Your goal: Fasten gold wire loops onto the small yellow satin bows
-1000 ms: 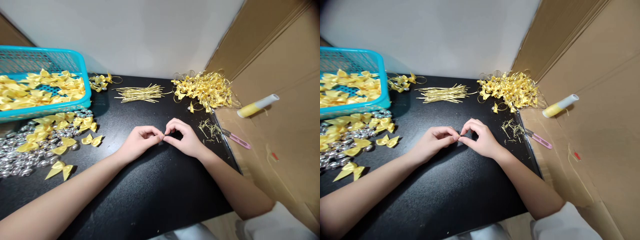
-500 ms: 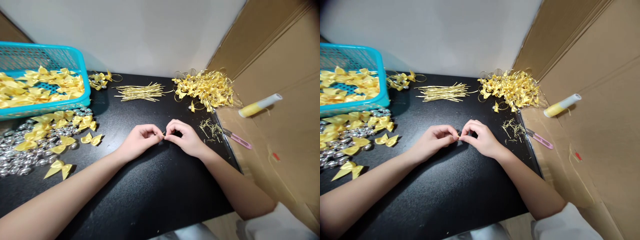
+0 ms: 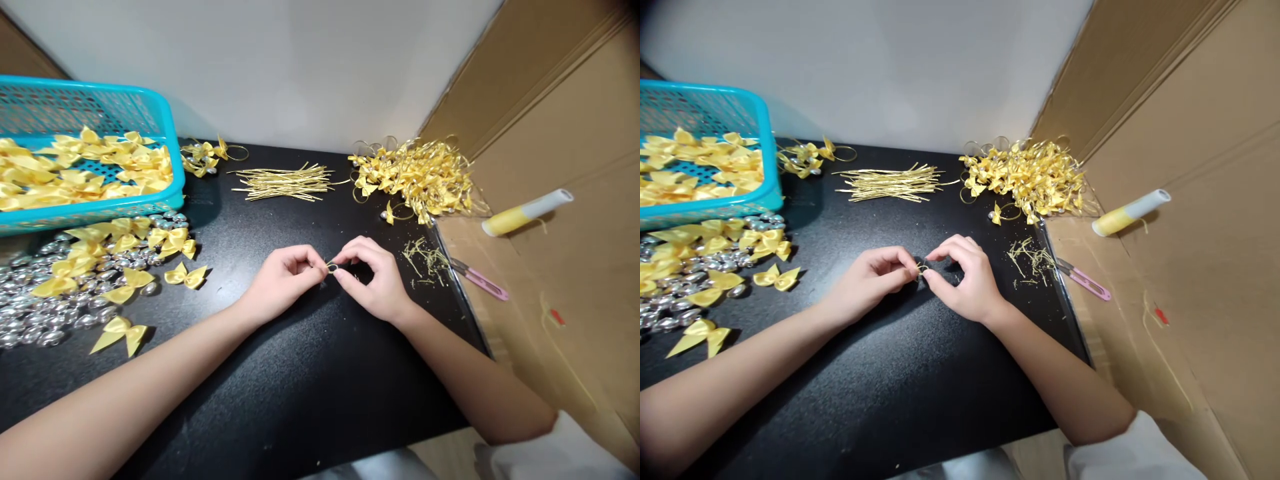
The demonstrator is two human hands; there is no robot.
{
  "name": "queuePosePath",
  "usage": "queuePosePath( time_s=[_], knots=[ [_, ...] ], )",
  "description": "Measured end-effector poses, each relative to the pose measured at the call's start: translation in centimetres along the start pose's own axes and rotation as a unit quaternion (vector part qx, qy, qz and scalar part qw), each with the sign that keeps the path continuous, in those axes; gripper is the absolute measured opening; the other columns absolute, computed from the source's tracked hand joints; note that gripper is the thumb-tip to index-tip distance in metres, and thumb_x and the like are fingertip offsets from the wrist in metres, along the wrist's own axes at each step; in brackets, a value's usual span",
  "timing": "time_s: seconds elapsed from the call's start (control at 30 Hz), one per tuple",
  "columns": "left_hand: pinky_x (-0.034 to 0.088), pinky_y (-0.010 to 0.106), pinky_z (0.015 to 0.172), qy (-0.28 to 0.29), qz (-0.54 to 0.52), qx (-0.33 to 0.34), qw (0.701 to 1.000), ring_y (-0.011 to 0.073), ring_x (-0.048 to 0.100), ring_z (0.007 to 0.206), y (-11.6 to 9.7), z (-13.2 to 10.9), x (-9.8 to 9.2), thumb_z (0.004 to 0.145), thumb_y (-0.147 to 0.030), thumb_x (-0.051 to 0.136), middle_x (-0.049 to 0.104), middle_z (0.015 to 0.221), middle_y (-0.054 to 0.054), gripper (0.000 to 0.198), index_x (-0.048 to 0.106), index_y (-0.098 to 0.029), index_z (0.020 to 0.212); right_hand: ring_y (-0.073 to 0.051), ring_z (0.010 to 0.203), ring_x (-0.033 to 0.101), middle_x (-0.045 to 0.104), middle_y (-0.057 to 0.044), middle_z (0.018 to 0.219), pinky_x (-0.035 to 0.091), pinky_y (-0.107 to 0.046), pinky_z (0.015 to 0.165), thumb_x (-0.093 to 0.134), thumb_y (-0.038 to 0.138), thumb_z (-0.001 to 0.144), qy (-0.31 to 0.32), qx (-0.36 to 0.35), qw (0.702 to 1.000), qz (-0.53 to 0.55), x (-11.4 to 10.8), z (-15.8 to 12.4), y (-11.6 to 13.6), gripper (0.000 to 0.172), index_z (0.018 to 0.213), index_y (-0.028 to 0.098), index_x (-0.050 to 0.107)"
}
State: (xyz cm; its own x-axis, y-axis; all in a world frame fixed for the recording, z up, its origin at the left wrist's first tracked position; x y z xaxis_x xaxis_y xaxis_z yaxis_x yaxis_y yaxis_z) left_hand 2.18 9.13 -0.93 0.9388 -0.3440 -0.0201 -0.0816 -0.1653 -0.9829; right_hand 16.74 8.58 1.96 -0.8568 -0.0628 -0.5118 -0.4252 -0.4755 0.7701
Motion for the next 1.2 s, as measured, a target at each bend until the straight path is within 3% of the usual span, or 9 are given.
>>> queuePosePath(
  time_s=[0.13, 0.33, 0.6, 0.9, 1.2],
  knots=[
    [0.031, 0.019, 0.049, -0.013, 0.005, 0.007, 1.0, 0.0069, 0.042, 0.051, 0.0, -0.1, -0.1, 0.072, -0.025, 0.063, 0.055, 0.056, -0.005, 0.012, 0.06, -0.016, 0.064, -0.016, 0.074, 0.059, 0.065, -0.002, 0.075, 0.044, -0.035, 0.074, 0.059, 0.016, 0.083, -0.021, -0.019, 0.999, -0.045, 0.2, -0.2, 0.5, 0.012, 0.072, 0.021, 0.061],
    [0.031, 0.019, 0.05, 0.007, 0.005, -0.003, 1.0, 0.0064, 0.04, 0.051, 0.1, 0.0, 0.1, 0.072, -0.023, 0.06, 0.053, 0.056, -0.005, 0.013, 0.059, -0.015, 0.062, -0.016, 0.072, 0.059, 0.065, -0.001, 0.074, 0.04, -0.036, 0.073, 0.061, 0.016, 0.081, -0.072, -0.087, 0.986, -0.12, -0.3, -0.6, 1.5, 0.01, 0.073, 0.02, 0.062],
    [0.033, 0.019, 0.051, -0.008, 0.002, 0.027, 1.0, 0.0058, 0.042, 0.053, 0.1, -0.1, 0.0, 0.074, -0.024, 0.063, 0.054, 0.058, -0.006, 0.014, 0.058, -0.015, 0.064, -0.016, 0.071, 0.058, 0.065, -0.001, 0.075, 0.042, -0.033, 0.068, 0.062, 0.02, 0.079, -0.058, -0.004, 0.995, -0.08, 0.0, -0.6, 0.8, 0.006, 0.073, 0.02, 0.062],
    [0.03, 0.019, 0.05, 0.017, 0.014, 0.001, 1.0, 0.0053, 0.037, 0.051, 0.1, -0.1, 0.2, 0.072, -0.021, 0.058, 0.047, 0.053, -0.007, 0.015, 0.055, -0.014, 0.059, -0.015, 0.069, 0.059, 0.066, 0.0, 0.072, 0.038, -0.035, 0.072, 0.061, 0.015, 0.08, -0.088, -0.084, 0.982, -0.143, -0.2, -0.8, 1.8, 0.01, 0.071, 0.019, 0.063],
    [0.033, 0.019, 0.053, 0.002, 0.009, 0.023, 1.0, 0.0062, 0.041, 0.054, 0.3, -0.1, 0.2, 0.074, -0.024, 0.061, 0.052, 0.057, -0.005, 0.015, 0.057, -0.014, 0.063, -0.015, 0.068, 0.058, 0.065, -0.001, 0.072, 0.039, -0.033, 0.068, 0.061, 0.016, 0.078, -0.075, -0.009, 0.992, -0.104, 0.2, -0.9, 1.2, 0.009, 0.069, 0.019, 0.06]
  ],
)
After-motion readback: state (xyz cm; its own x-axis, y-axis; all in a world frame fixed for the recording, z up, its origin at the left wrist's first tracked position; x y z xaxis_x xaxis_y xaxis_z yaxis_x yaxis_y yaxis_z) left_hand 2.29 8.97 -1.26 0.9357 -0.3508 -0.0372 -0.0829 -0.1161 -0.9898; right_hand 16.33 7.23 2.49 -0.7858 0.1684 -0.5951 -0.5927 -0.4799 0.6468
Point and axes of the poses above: each hand's wrist, its own z-axis towards the middle knuckle, its own x-axis out of the palm, y = z × x, the point moved 6 cm from there along z, towards the middle knuckle
